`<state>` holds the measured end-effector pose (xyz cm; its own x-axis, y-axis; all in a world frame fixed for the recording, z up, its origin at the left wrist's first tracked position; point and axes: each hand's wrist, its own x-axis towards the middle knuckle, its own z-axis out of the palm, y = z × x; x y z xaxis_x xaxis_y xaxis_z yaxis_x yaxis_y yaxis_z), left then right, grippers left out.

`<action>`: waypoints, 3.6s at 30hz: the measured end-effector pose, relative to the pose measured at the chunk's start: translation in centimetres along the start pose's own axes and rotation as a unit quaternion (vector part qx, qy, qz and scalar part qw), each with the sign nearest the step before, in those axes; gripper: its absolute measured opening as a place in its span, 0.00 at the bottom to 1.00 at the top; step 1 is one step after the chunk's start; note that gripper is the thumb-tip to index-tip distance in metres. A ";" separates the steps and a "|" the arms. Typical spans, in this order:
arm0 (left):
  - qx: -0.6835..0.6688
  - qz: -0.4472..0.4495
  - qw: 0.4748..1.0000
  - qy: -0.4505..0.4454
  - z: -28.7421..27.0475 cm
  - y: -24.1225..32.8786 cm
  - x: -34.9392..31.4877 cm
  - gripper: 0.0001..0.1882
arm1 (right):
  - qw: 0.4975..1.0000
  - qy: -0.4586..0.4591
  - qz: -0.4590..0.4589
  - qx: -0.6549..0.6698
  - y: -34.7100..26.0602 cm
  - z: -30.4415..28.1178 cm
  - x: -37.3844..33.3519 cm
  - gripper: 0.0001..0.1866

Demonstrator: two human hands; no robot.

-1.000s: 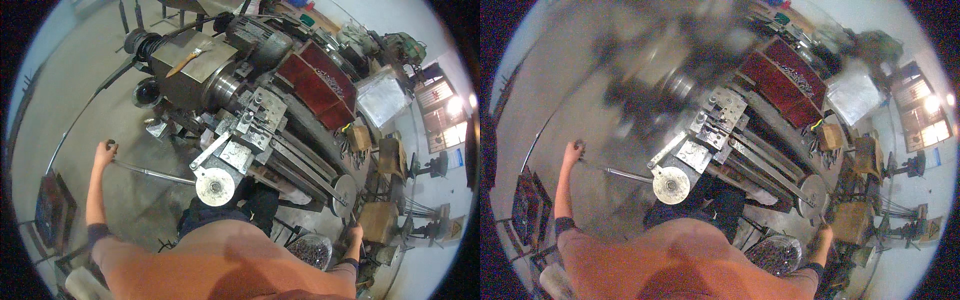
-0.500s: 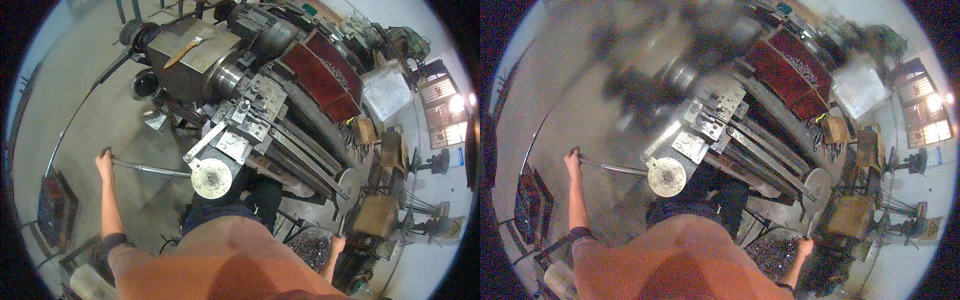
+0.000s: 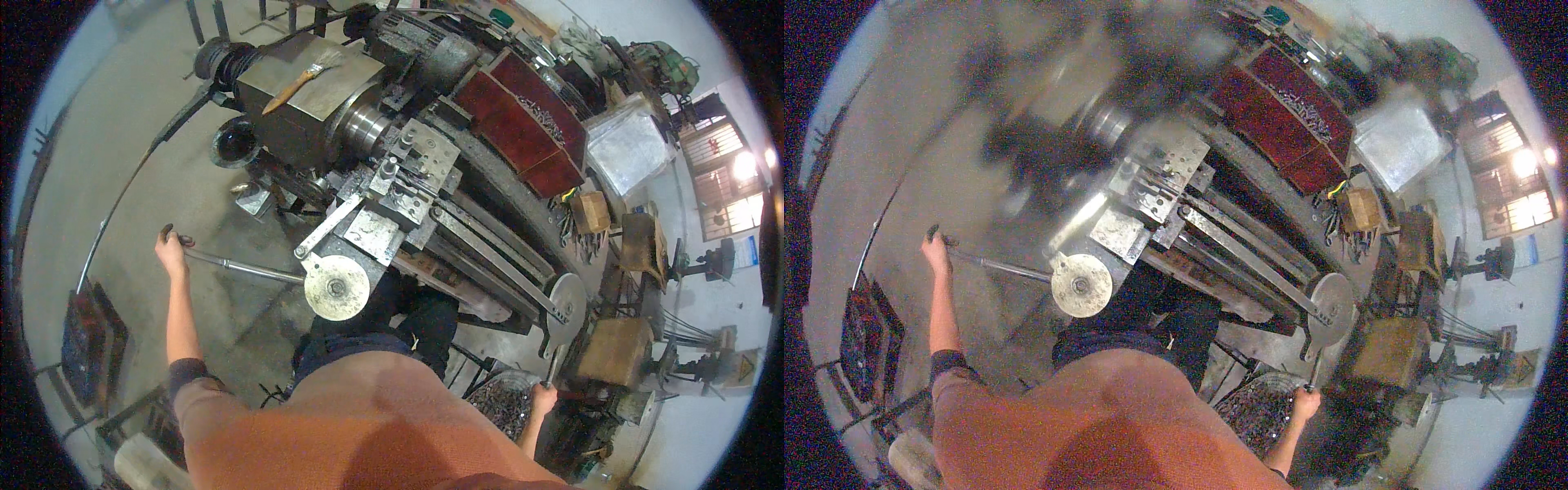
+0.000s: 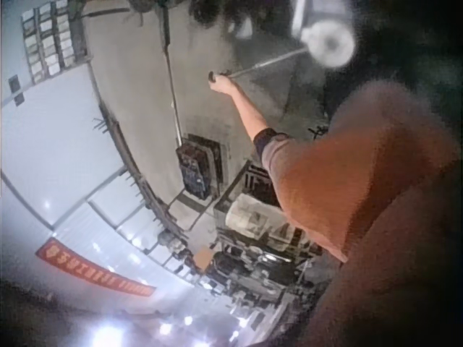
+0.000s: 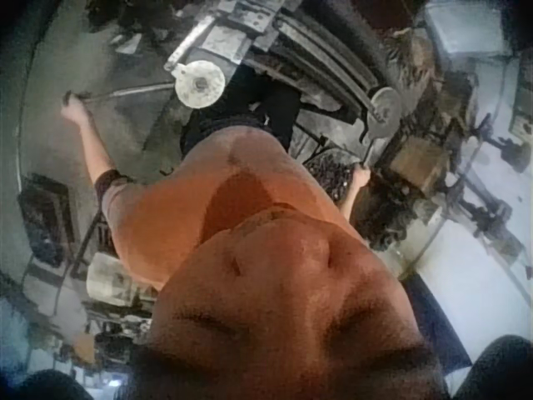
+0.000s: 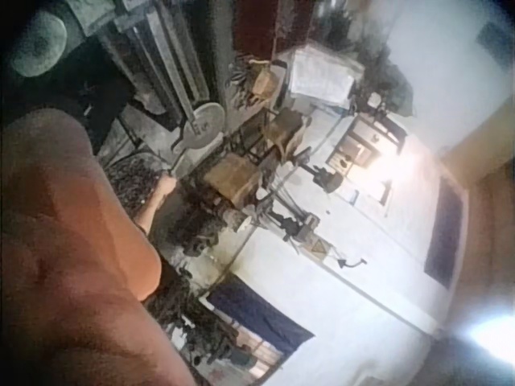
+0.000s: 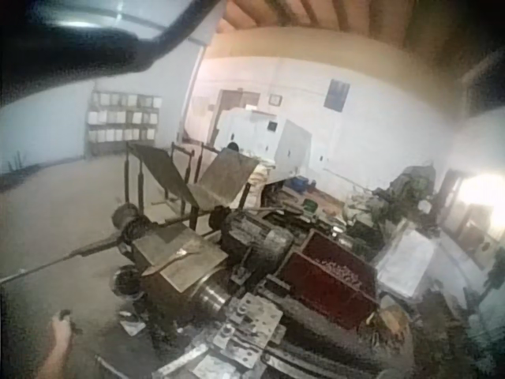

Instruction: The person operates a metal lathe in a workshop, repeatedly loading small cylindrical metal pieces into the chuck, adjusting controls, and removing finished pieces. The person handles each piece individually, placing them into a mesh basket after machining.

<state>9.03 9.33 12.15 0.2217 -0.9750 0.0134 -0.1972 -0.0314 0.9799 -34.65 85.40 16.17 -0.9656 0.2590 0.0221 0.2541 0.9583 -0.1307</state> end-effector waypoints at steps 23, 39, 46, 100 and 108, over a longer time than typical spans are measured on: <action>-0.060 -0.100 0.990 -0.082 17.6 4.1 -2.0 0.08 | 0.978 0.047 -0.129 -0.154 8.9 2.9 13.8 0.15; -0.030 -0.096 0.987 -0.123 17.7 5.1 -2.1 0.09 | 0.996 -0.012 0.011 -0.093 1.3 -0.3 2.2 0.22; -0.006 -0.068 0.993 -0.097 18.1 6.6 -3.0 0.09 | 0.976 0.012 -0.039 -0.213 5.1 -0.7 13.7 0.24; 0.568 0.252 0.783 0.032 -8.0 7.8 11.9 0.26 | 0.680 -0.081 -0.726 0.065 -61.8 -8.0 -16.9 0.11; 0.578 0.167 0.799 -0.008 -2.7 12.1 -3.2 0.23 | 0.691 -0.079 -0.719 0.011 -61.8 -8.5 -16.4 0.12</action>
<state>8.54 12.70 24.53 -0.0371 -0.9739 0.2239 -0.9948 0.0573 0.0842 -34.04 22.96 32.28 -0.2135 -0.9763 0.0364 -0.9728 0.2090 -0.1003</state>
